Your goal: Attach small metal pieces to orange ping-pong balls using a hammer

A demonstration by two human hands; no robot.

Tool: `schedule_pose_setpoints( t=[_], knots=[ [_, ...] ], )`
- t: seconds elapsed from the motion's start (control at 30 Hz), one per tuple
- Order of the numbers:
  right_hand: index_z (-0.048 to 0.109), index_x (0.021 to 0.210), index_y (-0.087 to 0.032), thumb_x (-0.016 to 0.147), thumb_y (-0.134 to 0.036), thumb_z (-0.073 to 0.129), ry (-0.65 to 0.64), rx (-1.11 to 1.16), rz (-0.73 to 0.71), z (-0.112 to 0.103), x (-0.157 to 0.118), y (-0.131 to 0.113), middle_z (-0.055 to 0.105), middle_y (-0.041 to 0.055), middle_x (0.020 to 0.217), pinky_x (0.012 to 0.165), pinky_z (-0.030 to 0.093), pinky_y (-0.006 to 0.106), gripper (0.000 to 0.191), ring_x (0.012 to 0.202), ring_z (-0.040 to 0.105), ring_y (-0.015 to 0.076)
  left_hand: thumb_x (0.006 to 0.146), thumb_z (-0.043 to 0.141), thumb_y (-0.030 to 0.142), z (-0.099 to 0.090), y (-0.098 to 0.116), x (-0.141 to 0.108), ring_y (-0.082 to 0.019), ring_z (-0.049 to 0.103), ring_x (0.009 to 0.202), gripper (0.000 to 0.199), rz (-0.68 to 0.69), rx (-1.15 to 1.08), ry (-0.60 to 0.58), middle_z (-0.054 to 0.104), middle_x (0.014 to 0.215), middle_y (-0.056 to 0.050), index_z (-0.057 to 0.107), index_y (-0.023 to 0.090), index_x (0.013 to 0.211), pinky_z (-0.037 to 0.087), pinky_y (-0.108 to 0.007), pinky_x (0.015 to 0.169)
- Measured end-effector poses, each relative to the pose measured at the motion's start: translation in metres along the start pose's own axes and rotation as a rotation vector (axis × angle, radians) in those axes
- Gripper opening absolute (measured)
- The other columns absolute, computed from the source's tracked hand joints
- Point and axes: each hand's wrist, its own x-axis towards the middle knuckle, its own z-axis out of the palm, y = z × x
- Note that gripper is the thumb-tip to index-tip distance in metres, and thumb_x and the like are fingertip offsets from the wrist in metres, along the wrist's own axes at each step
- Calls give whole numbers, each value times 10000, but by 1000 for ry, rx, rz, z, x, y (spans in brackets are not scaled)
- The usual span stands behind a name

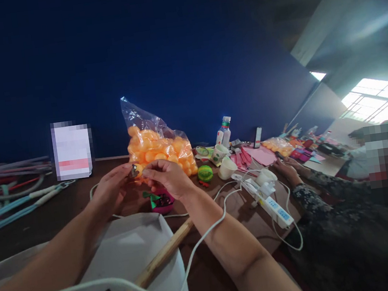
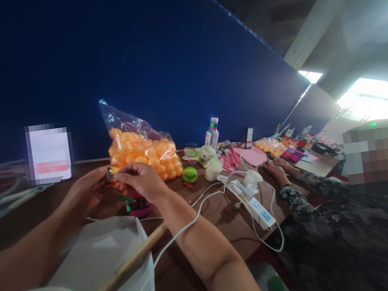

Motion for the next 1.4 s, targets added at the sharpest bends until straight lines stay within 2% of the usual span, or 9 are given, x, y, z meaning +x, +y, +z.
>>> schedule_pose_setpoints(
  t=[0.13, 0.3, 0.53, 0.7, 0.83, 0.97, 1.1, 1.4],
  knots=[
    [622, 812, -161, 606, -367, 806, 21, 14, 7, -3, 4, 7, 599, -39, 625, 463, 432, 176, 344, 517, 520, 62, 692, 747, 252, 8, 1, -3, -160, 662, 579, 240, -37, 10, 55, 723, 738, -60, 688, 113, 879, 565, -270, 557],
    [624, 848, -181, 648, -346, 790, 84, -17, 63, -5, 7, 10, 595, -40, 631, 419, 377, 159, 308, 491, 488, 56, 691, 761, 259, 2, -5, 2, -184, 683, 588, 274, -56, 26, 101, 730, 735, -55, 681, 139, 924, 572, -285, 539],
    [623, 835, -174, 635, -291, 797, 116, 41, 117, -6, 9, 11, 625, -12, 699, 409, 351, 145, 290, 506, 474, 47, 664, 776, 414, -4, -9, 3, -189, 698, 652, 391, -56, 126, 50, 741, 787, -57, 690, 151, 939, 568, -281, 598],
    [623, 836, -175, 641, -284, 800, 125, 39, 139, -6, 9, 11, 612, -17, 694, 403, 339, 140, 286, 504, 463, 44, 639, 786, 432, -5, -11, 6, -198, 698, 711, 417, -19, 125, 4, 745, 792, -65, 713, 142, 930, 564, -294, 668],
    [627, 832, -170, 652, -264, 791, 131, 39, 141, -5, 9, 11, 618, -14, 692, 398, 341, 143, 261, 493, 450, 43, 636, 787, 441, -6, -11, 7, -188, 689, 734, 430, 4, 149, 15, 750, 828, -68, 722, 139, 936, 558, -291, 709],
    [633, 819, -166, 666, -281, 779, 121, 27, 137, -5, 9, 12, 570, -35, 612, 403, 344, 149, 241, 478, 431, 46, 635, 791, 435, -6, -10, 6, -179, 685, 745, 434, -3, 155, 47, 751, 853, -67, 721, 138, 944, 553, -281, 718],
    [634, 796, -164, 671, -311, 774, 106, 11, 131, -5, 10, 14, 531, -49, 564, 403, 327, 153, 238, 464, 398, 47, 665, 772, 433, -7, -12, 7, -182, 688, 782, 432, -7, 164, 13, 750, 861, -64, 720, 142, 980, 547, -291, 769],
    [626, 752, -166, 664, -319, 774, 108, 5, 140, -5, 11, 15, 541, -51, 568, 404, 343, 157, 231, 442, 386, 38, 659, 772, 441, -8, -12, 7, -202, 687, 790, 431, -15, 157, -10, 747, 858, -75, 718, 135, 958, 551, -311, 754]
  ],
)
